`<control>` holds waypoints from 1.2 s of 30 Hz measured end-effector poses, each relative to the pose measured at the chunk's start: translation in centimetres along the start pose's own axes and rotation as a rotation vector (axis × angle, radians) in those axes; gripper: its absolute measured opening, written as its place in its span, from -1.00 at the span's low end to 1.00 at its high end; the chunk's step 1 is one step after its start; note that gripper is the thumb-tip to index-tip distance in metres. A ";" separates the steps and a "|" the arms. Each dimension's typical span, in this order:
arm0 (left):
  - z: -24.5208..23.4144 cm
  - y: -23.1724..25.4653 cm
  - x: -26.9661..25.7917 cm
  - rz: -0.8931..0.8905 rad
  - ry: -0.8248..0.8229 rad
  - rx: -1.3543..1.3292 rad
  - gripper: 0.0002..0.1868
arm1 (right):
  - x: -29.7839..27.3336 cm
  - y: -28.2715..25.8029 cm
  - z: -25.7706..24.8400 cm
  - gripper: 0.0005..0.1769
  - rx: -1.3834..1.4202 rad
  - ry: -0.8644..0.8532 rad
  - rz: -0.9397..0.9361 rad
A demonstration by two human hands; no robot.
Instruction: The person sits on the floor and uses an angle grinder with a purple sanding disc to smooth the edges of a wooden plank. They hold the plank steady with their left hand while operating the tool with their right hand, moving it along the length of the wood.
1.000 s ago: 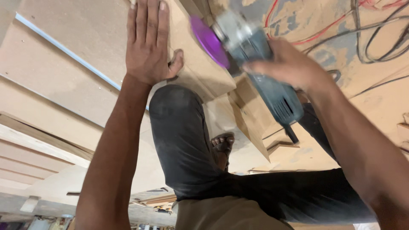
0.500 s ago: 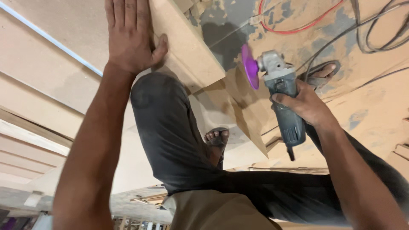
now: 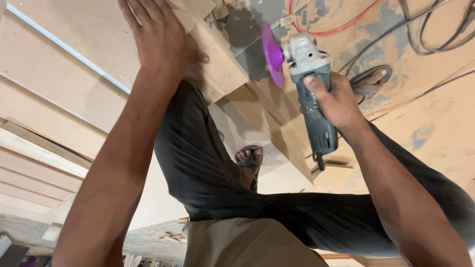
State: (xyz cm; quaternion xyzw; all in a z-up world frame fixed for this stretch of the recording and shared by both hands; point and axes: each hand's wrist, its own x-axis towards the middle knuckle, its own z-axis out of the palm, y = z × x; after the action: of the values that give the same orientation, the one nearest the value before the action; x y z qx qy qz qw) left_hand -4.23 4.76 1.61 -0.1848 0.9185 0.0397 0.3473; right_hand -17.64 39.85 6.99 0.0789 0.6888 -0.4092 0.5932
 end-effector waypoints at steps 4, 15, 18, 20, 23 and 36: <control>0.9 0.2 0.5 -0.030 -0.049 0.061 0.66 | 0.6 0.3 -0.2 -0.39 -0.043 -0.026 0.019; -0.2 0.9 -0.3 -0.057 0.065 -0.065 0.67 | 4.5 -2.2 1.5 -0.31 -0.287 -0.229 0.067; -0.8 1.0 -0.6 -0.065 0.069 -0.097 0.70 | 5.5 -4.0 2.3 -0.35 -0.306 -0.253 0.038; -1.1 1.0 -0.9 -0.052 0.115 -0.113 0.68 | 5.9 -5.4 2.9 -0.36 -0.337 -0.260 0.030; -1.5 1.0 -1.2 -0.046 0.126 -0.143 0.70 | 6.9 -7.2 4.6 -0.35 -0.361 -0.257 0.010; -3.3 1.4 -1.4 -0.061 0.034 -0.140 0.59 | 17.0 -17.8 10.0 -0.38 -0.375 -0.245 -0.491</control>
State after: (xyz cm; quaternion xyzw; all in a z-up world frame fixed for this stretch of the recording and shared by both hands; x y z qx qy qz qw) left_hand -5.81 5.82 4.99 -0.2370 0.9133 0.0899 0.3189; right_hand -25.53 15.20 0.73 -0.2498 0.6740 -0.4126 0.5595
